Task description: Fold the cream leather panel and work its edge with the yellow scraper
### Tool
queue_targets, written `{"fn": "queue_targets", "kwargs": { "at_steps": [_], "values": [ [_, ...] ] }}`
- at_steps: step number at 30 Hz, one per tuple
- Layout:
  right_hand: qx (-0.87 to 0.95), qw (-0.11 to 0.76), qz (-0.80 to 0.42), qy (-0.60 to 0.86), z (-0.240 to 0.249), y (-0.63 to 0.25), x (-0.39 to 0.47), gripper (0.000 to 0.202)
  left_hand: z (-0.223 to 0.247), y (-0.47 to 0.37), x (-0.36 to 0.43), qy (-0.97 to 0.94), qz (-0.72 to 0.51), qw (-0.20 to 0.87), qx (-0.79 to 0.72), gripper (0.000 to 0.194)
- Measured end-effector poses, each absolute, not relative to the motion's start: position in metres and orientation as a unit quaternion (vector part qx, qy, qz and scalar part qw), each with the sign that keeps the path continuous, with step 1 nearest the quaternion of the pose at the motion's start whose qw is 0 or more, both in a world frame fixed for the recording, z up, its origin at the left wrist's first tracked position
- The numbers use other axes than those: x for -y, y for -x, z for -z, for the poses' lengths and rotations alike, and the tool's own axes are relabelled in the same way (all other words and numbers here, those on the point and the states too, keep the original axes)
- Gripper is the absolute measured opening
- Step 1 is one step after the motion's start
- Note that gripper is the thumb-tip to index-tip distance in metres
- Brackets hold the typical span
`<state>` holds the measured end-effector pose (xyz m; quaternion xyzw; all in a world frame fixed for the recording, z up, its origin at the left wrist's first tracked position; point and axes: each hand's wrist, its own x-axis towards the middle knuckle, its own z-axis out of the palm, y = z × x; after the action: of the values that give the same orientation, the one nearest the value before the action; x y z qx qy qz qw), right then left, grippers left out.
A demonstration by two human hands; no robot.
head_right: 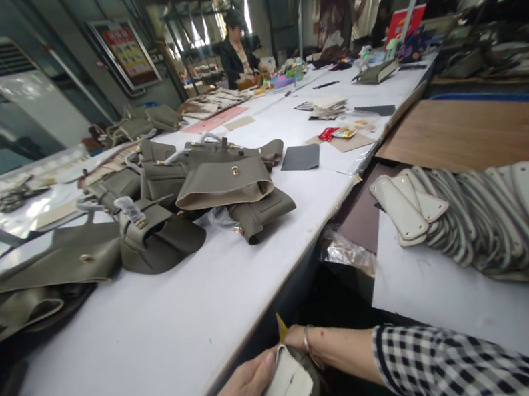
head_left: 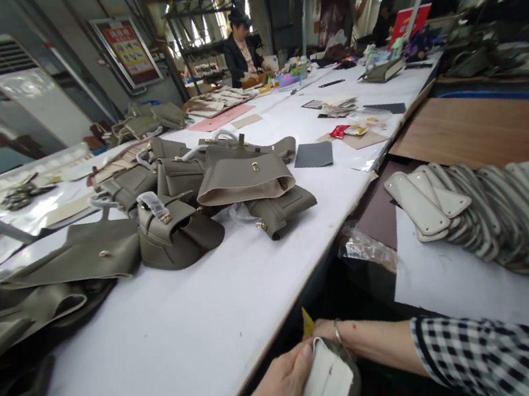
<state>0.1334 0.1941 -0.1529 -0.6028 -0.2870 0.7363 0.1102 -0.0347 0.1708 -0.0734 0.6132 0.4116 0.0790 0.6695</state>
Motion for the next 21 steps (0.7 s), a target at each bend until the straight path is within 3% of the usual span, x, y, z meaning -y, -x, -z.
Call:
{"fn": "queue_targets", "kwargs": {
  "at_steps": [13, 21],
  "values": [
    [0.335, 0.224, -0.725, 0.558, 0.104, -0.165, -0.15, 0.031, 0.072, 0.032, -0.164, -0.628, -0.099, 0.645, -0.424, 0.054],
    [0.374, 0.206, -0.709, 0.562, 0.122, -0.156, -0.144, 0.032, 0.066, 0.029, -0.159, -0.641, -0.082, 0.623, -0.44, 0.052]
  ]
}}
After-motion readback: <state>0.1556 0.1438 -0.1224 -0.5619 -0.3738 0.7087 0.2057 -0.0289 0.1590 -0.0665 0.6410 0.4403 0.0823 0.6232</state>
